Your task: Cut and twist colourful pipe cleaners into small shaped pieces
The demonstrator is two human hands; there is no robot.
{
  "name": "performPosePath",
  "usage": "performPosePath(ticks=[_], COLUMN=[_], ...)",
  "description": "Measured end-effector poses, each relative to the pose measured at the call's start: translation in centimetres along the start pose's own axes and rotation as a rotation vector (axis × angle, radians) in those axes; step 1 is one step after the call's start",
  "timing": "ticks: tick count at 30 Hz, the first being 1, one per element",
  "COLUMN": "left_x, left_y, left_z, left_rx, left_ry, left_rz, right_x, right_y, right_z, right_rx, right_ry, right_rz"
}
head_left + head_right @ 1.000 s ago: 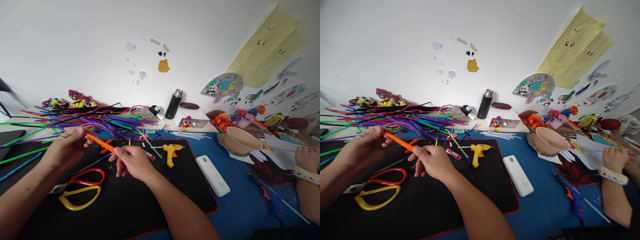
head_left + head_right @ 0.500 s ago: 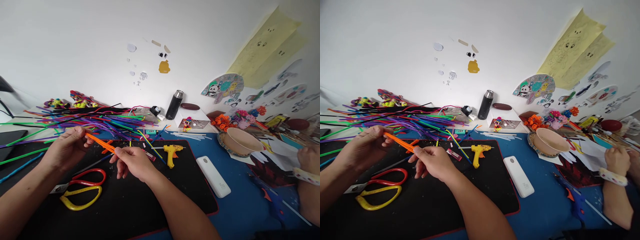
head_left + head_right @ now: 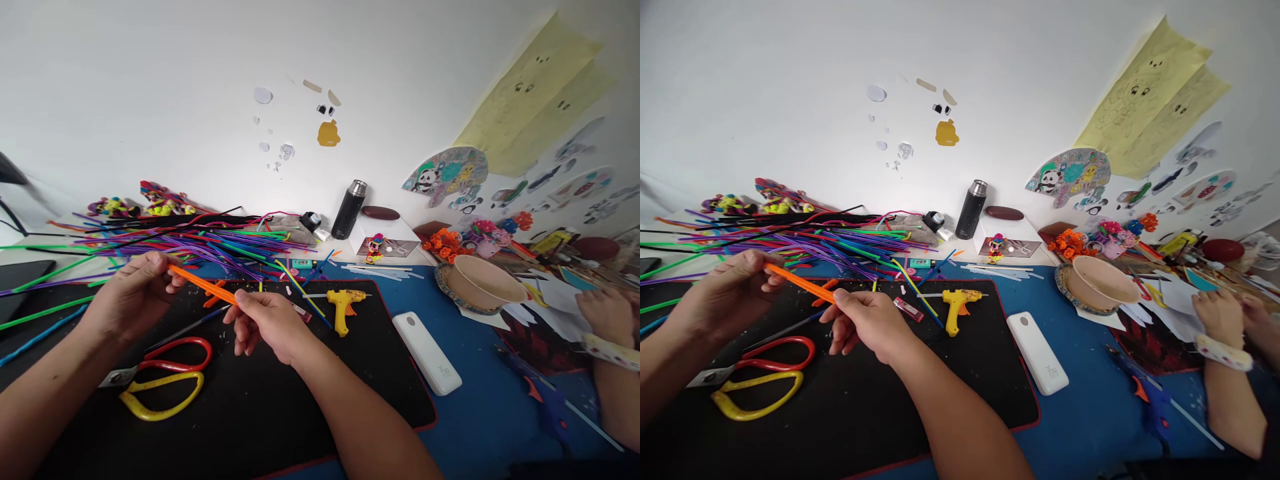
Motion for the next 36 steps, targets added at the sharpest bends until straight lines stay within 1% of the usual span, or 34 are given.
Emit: performPosePath(ticks=[7,11,19,25,31,34,36], left_x=[0.03,0.14,0.01,-0.06,-0.16,0.1,0.29], left_y=[-0.05,-0.11,-0.06,0.01,-0.09,-0.12,-0.01], left_z=[0.12,0.17,0.21,0.08,-0.05,0.15,0.3], left_rx=[0.002,0.007,0.015,0.018,0.02,0.023,0.002], left_ry=[-0.015,-0.015,0.002,0.006,0.024,0.037,0.066], left_rz=[-0.008,-0.009,-0.005,-0.004,-0.001,0.02,0.061], right_x=[-0.05,0.02,-0.01,-0.09,-0.35,-0.38,-0.42], right_y=[-0.03,0.2,0.07,0.08,-0.29,-0.38,-0.35], right_z=[-0.03,0.0,-0.02,-0.04,-0.06,0.01,0.05], right_rx=[-0.028,-0.007,-0.011,0.024,0.007,0.033,0.048], right_ry=[0.007,-0.001,0.002,-0.009,0.033,0.053,0.067], right_rz=[-0.005,0.004,-0.021,-0.021,-0.053,-0.07,-0.08])
Point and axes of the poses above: each hand's wrist, its own z-axis towards the middle knuckle, its own x-axis out of the back of the hand, y = z × x, the point moved 1 cm from there along z, towards the middle knuckle, and after that the axes turned 14 degrees about x, right-handed, at the moved point
